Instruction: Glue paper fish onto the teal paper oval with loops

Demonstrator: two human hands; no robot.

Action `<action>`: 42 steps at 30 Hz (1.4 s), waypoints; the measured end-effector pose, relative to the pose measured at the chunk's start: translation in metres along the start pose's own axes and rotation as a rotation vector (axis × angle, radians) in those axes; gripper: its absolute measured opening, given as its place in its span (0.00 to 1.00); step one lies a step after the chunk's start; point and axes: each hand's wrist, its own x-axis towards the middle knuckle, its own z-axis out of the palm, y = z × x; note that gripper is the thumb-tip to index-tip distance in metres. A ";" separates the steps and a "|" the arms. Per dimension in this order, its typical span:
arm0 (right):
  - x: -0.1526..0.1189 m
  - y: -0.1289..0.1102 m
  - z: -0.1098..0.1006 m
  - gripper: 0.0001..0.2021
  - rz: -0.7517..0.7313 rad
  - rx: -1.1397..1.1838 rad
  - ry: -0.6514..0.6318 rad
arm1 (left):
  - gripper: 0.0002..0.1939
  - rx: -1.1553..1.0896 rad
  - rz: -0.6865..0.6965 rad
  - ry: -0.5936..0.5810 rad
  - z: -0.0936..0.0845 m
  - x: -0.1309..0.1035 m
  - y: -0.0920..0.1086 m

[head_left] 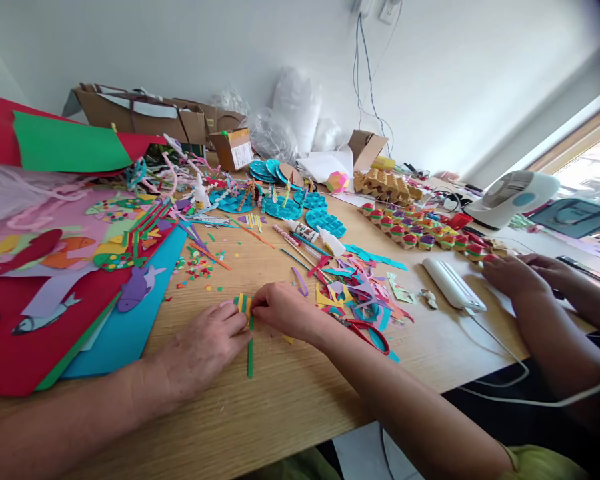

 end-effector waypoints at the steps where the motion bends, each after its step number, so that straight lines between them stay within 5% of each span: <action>1: 0.001 0.000 0.000 0.13 0.007 -0.011 -0.001 | 0.14 0.042 0.022 -0.018 0.000 -0.001 0.001; 31: 0.019 0.001 -0.014 0.14 0.065 -0.165 0.079 | 0.15 0.155 -0.011 -0.025 -0.001 -0.011 0.009; 42: -0.019 0.001 -0.022 0.10 -0.012 -0.094 0.209 | 0.14 0.116 0.001 0.053 0.000 -0.014 0.003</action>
